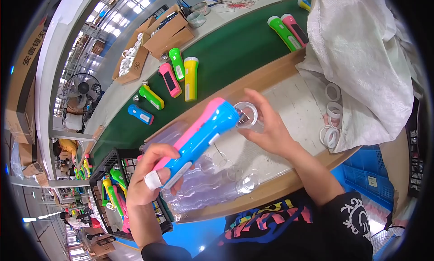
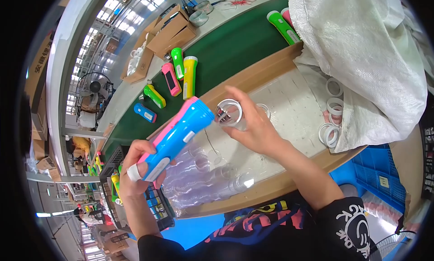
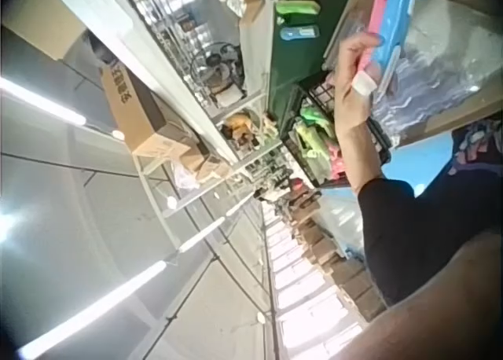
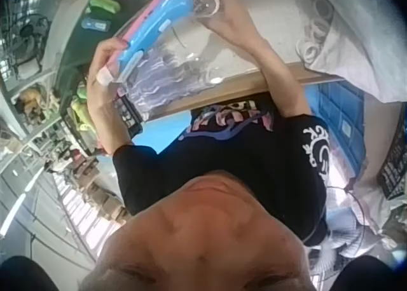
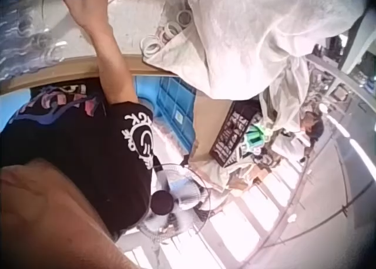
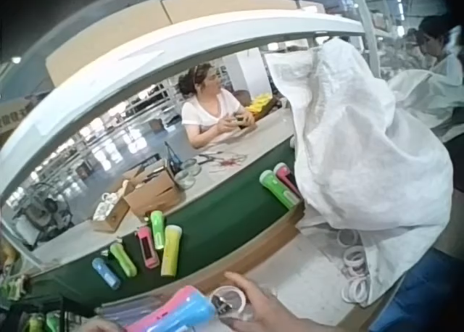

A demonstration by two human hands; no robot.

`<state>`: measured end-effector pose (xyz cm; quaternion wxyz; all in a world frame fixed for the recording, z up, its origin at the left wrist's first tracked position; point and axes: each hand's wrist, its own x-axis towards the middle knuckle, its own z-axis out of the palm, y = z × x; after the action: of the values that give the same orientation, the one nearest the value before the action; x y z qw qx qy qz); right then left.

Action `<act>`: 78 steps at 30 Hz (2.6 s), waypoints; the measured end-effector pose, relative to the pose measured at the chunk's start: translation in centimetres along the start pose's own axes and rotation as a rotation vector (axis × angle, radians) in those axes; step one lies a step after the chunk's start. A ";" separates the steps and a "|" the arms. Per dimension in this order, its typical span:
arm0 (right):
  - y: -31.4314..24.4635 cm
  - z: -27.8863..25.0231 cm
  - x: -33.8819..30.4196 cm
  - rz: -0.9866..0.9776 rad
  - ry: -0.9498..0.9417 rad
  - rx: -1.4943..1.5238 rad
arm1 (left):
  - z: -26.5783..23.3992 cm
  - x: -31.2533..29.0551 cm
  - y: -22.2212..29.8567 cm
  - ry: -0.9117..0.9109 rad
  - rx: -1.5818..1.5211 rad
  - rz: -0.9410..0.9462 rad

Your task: Assembling colorful plastic flashlights by attaching reflectors, lenses, and caps on a factory production line.

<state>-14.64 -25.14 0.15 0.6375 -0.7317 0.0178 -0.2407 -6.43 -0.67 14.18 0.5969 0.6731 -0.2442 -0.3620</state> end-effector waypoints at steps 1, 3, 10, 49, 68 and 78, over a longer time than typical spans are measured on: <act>-0.2 -0.2 -0.1 -0.050 -0.089 -0.029 | 0.5 0.0 0.3 0.003 0.000 0.004; -0.8 -0.4 -0.3 -0.109 -0.109 -0.070 | 1.6 0.2 0.7 0.011 -0.192 -0.161; -0.9 -1.3 -0.5 -0.145 -0.140 -0.099 | 2.1 -0.6 1.7 0.059 -0.087 -0.148; -2.5 -3.7 -1.0 0.912 -0.003 0.632 | 7.7 3.4 -5.1 -0.027 1.667 0.834; -3.9 -5.2 -4.0 0.175 -0.123 0.212 | 8.7 2.0 -5.5 -0.175 0.791 0.378; -3.9 -5.7 -2.3 0.585 -0.015 0.782 | 10.8 1.7 -9.8 -0.015 -0.140 -0.042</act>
<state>-19.85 -28.89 3.46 0.9055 -0.4036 0.1262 -0.0348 -14.84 -7.10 3.93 0.6330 0.6318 -0.2086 -0.3958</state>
